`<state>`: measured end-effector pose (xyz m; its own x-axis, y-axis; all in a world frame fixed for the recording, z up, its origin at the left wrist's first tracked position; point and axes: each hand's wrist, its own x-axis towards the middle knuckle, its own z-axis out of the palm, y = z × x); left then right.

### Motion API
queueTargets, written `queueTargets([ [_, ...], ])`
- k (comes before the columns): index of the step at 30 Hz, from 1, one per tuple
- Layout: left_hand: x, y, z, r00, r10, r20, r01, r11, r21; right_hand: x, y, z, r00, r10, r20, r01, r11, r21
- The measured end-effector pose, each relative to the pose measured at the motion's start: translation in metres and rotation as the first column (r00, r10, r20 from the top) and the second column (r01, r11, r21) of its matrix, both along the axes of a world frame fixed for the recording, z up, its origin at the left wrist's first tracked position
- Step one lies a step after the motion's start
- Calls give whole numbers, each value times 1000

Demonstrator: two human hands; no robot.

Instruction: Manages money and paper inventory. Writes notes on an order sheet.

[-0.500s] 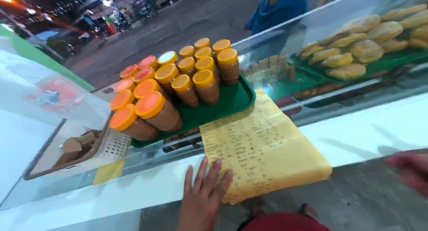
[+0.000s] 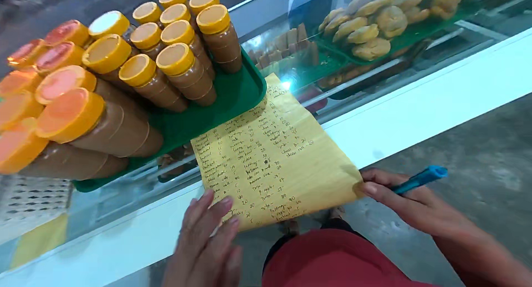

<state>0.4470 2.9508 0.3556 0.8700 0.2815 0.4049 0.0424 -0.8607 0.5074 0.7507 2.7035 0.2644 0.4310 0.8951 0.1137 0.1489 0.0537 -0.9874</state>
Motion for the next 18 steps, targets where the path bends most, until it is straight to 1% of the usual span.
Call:
queueTargets([
  [1, 18, -10, -1, 1000, 10, 4, -10, 998, 55, -1, 1, 3, 998, -2, 66, 5, 999, -46],
  [3, 53, -26, -9, 998, 3, -55, 8, 981, 196, 6, -4, 13, 976, 30, 217, 3, 989, -148],
  [4, 67, -33, -14, 996, -10, -89, 32, 966, 256, 15, -11, 22, 967, 31, 252, 11, 987, -163],
  [5, 78, -41, -19, 993, -21, -118, 56, 951, 303, 26, -17, 35, 971, -2, 238, 36, 990, -138],
  [7, 89, -53, -25, 986, -51, -159, 105, 928, 357, 41, -19, 62, 975, -166, 148, 167, 986, 6],
  [8, 91, -58, -27, 983, -66, -174, 128, 919, 373, 41, -12, 76, 970, -222, 101, 212, 973, 94],
  [9, 91, -61, -27, 981, -68, -183, 135, 913, 384, 38, 1, 88, 967, -242, 77, 228, 961, 159],
  [10, 91, -64, -28, 982, -62, -181, 130, 911, 392, 32, 18, 99, 967, -243, 82, 224, 956, 191],
  [12, 92, -68, -30, 986, -44, -159, 104, 913, 396, 23, 54, 108, 972, -168, 164, 130, 967, 221],
  [14, 94, -71, -34, 990, -24, -137, 77, 914, 398, 17, 87, 108, 967, -122, 222, 74, 975, 211],
  [18, 98, -74, -38, 992, 13, -122, 39, 907, 419, 1, 121, 107, 972, -188, 141, 161, 969, 187],
])
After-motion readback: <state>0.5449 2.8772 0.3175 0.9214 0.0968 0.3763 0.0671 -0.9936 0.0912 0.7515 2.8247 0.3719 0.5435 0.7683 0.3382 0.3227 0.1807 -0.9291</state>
